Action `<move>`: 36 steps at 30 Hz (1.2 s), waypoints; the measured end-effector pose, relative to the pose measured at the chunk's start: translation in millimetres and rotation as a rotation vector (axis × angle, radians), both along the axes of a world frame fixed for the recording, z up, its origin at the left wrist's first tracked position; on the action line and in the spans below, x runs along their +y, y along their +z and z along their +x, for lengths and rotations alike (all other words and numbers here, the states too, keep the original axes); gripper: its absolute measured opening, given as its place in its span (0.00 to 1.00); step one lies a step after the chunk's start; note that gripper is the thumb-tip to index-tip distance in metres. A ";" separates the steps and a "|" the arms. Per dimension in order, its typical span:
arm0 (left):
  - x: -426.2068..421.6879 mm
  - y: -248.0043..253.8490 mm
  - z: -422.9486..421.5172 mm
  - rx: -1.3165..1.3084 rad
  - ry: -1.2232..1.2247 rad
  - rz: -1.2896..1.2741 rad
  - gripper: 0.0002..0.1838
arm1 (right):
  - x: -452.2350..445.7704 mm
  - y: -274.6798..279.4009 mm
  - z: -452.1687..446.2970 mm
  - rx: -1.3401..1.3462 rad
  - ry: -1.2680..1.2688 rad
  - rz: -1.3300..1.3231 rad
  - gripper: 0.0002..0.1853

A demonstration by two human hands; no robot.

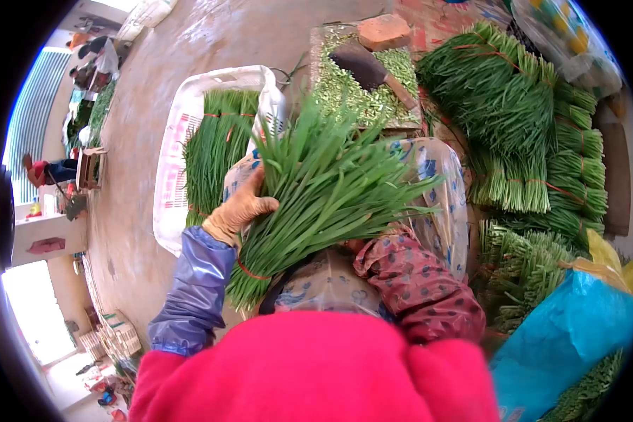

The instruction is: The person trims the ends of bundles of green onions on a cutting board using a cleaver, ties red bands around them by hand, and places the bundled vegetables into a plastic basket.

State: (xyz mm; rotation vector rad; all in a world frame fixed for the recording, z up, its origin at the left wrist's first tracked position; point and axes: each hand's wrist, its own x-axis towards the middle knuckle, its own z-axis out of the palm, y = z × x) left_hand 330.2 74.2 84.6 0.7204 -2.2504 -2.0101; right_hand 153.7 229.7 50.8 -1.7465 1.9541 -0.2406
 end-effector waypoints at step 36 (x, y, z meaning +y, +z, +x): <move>7.7 -5.7 13.6 0.027 0.418 0.478 0.21 | 73.6 82.3 -47.3 -1.220 -0.707 0.102 0.11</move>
